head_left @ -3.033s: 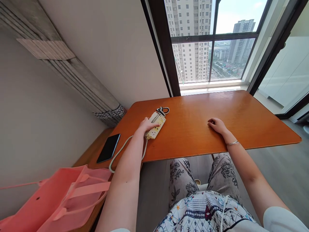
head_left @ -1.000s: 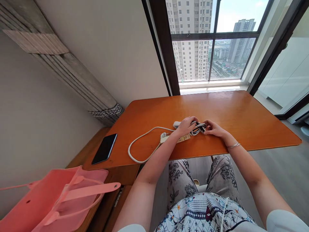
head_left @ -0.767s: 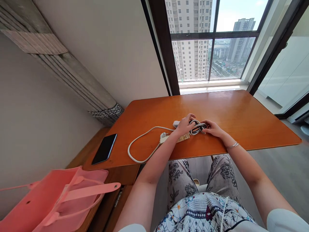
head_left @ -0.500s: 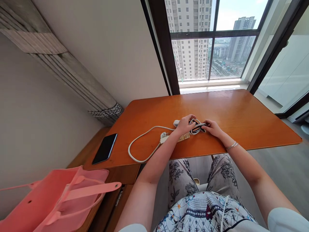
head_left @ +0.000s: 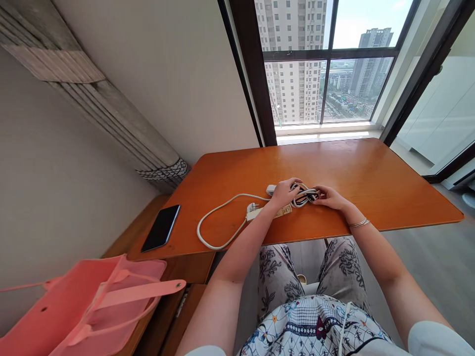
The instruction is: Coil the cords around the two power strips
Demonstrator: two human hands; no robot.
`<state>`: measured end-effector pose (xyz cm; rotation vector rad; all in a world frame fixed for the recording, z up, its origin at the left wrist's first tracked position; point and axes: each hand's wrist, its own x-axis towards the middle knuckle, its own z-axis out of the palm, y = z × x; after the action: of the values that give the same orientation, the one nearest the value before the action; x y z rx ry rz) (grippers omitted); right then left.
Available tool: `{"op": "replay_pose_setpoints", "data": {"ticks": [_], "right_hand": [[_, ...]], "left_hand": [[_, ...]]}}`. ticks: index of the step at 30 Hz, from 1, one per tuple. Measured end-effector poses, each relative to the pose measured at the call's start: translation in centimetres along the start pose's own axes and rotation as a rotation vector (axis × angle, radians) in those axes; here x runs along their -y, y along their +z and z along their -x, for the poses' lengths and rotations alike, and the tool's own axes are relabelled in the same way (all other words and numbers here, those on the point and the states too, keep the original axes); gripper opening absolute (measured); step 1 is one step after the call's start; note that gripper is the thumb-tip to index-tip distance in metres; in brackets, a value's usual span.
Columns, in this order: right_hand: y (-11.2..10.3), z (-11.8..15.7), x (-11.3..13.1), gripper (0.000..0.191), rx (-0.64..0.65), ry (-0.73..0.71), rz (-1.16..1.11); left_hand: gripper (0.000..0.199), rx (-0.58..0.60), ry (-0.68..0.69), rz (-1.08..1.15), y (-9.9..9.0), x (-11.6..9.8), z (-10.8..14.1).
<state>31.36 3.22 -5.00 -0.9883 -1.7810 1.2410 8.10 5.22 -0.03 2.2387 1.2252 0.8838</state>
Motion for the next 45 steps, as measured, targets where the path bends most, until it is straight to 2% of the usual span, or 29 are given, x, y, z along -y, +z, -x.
{"op": "replay_pose_setpoints", "data": {"ticks": [4, 11, 14, 19, 24, 28, 30, 34, 38, 40, 42, 45], "right_hand": [[0.4, -0.3, -0.2, 0.046, -0.093, -0.040, 0.133], [1.5, -1.0, -0.2, 0.023, -0.296, -0.132, 0.437], [1.8, -0.9, 0.0, 0.018, -0.369, -0.116, 0.527], [2.0, -0.8, 0.1, 0.021, -0.451, -0.067, 0.610], [1.7, -1.1, -0.7, 0.030, -0.440, -0.026, 0.433], [1.7, -1.2, -1.1, 0.034, -0.317, -0.046, 0.093], [1.8, -1.1, -1.0, 0.040, -0.279, -0.104, 0.015], [1.8, -0.8, -0.7, 0.063, -0.283, -0.218, 0.112], [1.7, -0.8, -1.0, 0.078, -0.255, -0.272, 0.201], [1.7, -0.9, -1.1, 0.077, -0.278, -0.273, 0.236], [1.6, -0.9, -1.1, 0.071, -0.318, -0.267, 0.262], [1.5, -1.0, -0.8, 0.054, -0.357, -0.270, 0.306]], "left_hand": [[0.027, -0.035, -0.040, 0.043, -0.1, 0.2, 0.0], [0.023, -0.177, -0.133, 0.142, -0.1, 0.8, -0.1], [0.024, -0.172, -0.099, 0.173, -0.1, 0.7, 0.0], [0.025, -0.148, -0.005, 0.190, 0.0, 0.6, 0.3], [0.030, -0.143, 0.047, 0.147, 0.1, 0.7, 0.2], [0.030, -0.160, 0.061, 0.184, 0.1, 0.7, 0.3], [0.029, -0.166, 0.044, 0.224, 0.0, 0.8, 0.4], [0.035, -0.173, -0.026, 0.275, 0.0, 0.9, 0.3], [0.030, -0.118, -0.039, 0.131, 0.0, 0.8, 0.0], [0.026, -0.092, -0.046, 0.133, -0.1, 0.8, -0.1], [0.024, -0.093, -0.069, 0.236, -0.1, 0.6, 0.0], [0.032, -0.143, -0.056, 0.373, 0.1, 0.1, 0.3]]}}
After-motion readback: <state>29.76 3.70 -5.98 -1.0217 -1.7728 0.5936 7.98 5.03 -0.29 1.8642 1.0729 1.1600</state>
